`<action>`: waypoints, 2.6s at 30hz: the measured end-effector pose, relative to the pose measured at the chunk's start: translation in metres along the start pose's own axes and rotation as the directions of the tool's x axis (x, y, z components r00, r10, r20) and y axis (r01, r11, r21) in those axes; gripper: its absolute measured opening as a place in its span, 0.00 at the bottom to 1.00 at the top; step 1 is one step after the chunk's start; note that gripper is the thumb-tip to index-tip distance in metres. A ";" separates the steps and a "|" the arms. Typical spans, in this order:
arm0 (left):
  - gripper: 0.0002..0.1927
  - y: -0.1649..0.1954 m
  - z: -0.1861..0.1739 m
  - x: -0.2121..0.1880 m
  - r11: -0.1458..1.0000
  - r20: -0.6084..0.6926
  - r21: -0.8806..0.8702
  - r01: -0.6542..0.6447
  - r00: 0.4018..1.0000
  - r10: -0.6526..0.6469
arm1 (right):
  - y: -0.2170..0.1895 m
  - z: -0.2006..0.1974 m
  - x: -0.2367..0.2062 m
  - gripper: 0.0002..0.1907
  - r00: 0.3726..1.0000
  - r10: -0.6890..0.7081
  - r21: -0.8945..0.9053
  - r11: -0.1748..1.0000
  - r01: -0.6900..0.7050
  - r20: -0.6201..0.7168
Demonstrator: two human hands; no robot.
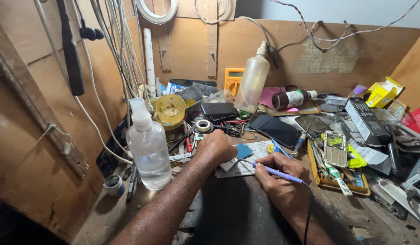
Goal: The person uses a soldering iron to work on a small blue circuit board placed on a cluttered workbench. They repeatedly apply the soldering iron to different points on the board while holding it steady with the other hand.
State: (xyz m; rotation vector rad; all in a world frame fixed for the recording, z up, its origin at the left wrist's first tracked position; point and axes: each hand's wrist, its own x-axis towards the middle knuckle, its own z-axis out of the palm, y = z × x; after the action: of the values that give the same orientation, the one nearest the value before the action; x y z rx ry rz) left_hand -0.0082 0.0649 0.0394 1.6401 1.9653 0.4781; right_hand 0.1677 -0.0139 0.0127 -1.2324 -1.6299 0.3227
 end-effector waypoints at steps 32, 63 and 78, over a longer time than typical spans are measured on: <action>0.21 -0.003 0.009 -0.008 1.000 -0.053 -0.017 -0.002 0.999 0.001 | -0.001 -0.002 -0.001 0.04 0.999 0.026 0.041 0.999 -0.027 0.024; 0.19 -0.002 0.011 -0.008 1.000 -0.075 0.019 -0.004 0.997 0.005 | 0.000 -0.003 -0.001 0.05 1.000 0.025 0.054 0.998 -0.025 0.012; 0.17 -0.003 0.011 -0.011 0.999 -0.073 0.023 -0.038 0.997 0.039 | 0.001 -0.001 0.000 0.05 0.998 0.045 0.110 0.993 -0.050 0.051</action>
State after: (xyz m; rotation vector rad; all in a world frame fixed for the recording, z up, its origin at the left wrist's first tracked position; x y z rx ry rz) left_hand -0.0027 0.0526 0.0306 1.6990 2.0011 0.5403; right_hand 0.1689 -0.0137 0.0119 -1.1886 -1.6035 0.4704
